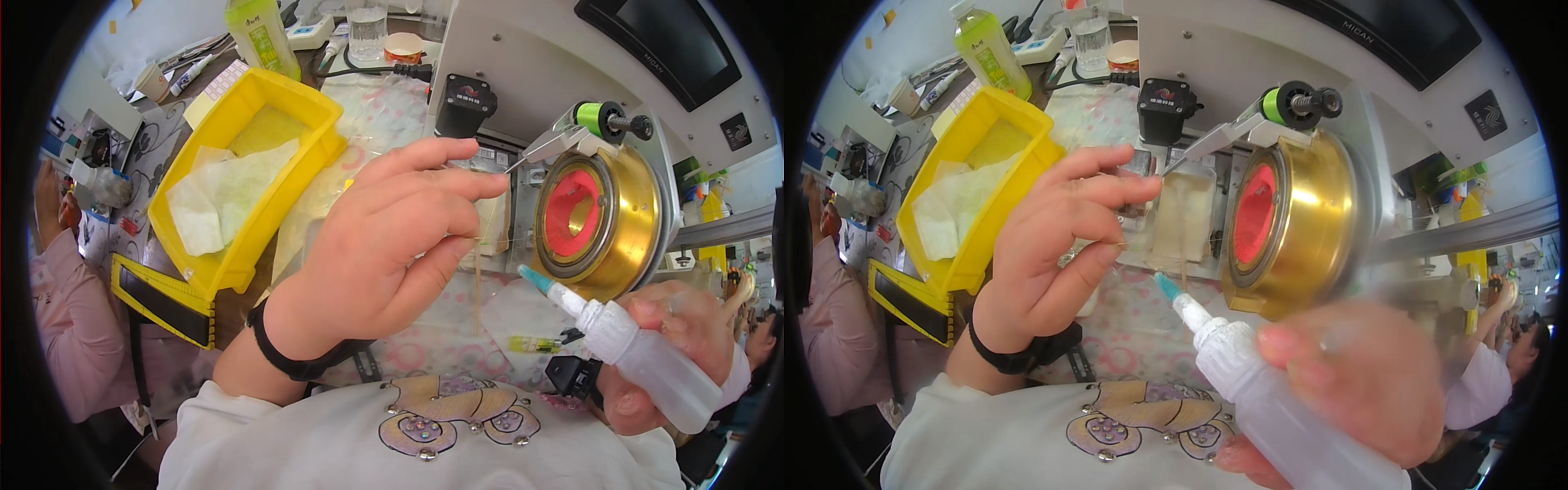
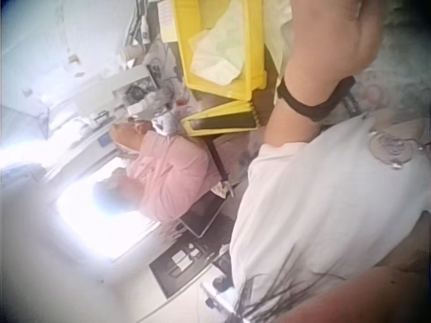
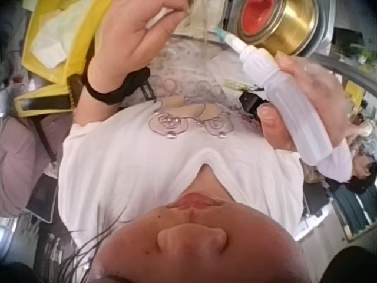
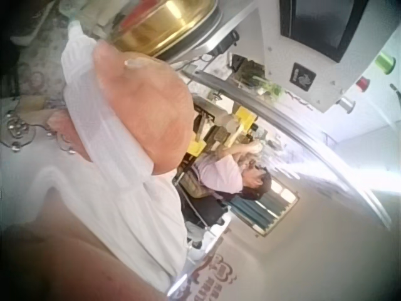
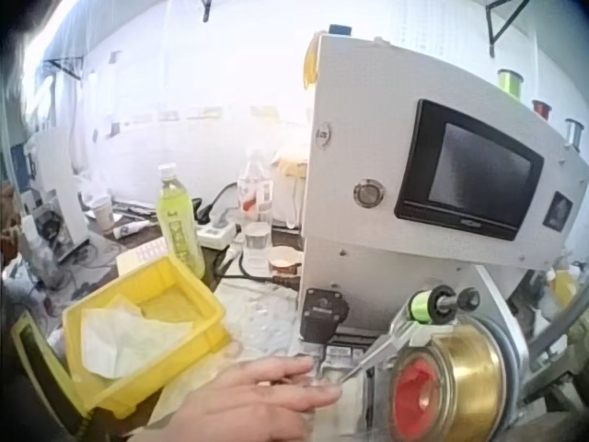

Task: Winding fine wire onto a small metal core using a specialized winding machine and applying adhesive.

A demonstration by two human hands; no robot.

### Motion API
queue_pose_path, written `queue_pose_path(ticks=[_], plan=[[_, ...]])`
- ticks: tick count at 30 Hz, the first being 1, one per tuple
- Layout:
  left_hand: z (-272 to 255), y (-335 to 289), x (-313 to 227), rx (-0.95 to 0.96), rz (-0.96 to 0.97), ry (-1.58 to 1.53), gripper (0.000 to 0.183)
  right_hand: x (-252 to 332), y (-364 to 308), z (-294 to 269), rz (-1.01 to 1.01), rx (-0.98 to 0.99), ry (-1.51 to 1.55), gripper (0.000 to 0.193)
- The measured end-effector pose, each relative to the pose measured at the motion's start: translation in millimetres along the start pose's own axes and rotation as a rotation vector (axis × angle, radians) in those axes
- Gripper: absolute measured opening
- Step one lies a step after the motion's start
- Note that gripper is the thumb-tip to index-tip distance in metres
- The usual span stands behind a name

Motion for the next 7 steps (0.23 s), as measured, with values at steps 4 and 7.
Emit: queue_pose_path(ticks=[4,7], plan=[[1,0,1,0.004,0.025,-0.010,0.008,6,-14,-4,-0.074,0.024,-0.162,0.050],[1,0,0,0.003,0.023,0.007,0.007,62,-54,5,-0.101,-0.039,-0.284,0.051]])
Point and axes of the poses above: each hand's wrist, its own y-axis towards the middle knuckle, its own z-axis out of the palm, x = y × z, the point moved 9 cm from there along y, towards the middle knuckle, and after that the axes turned 8 degrees about -z, right-handed, at the moved point
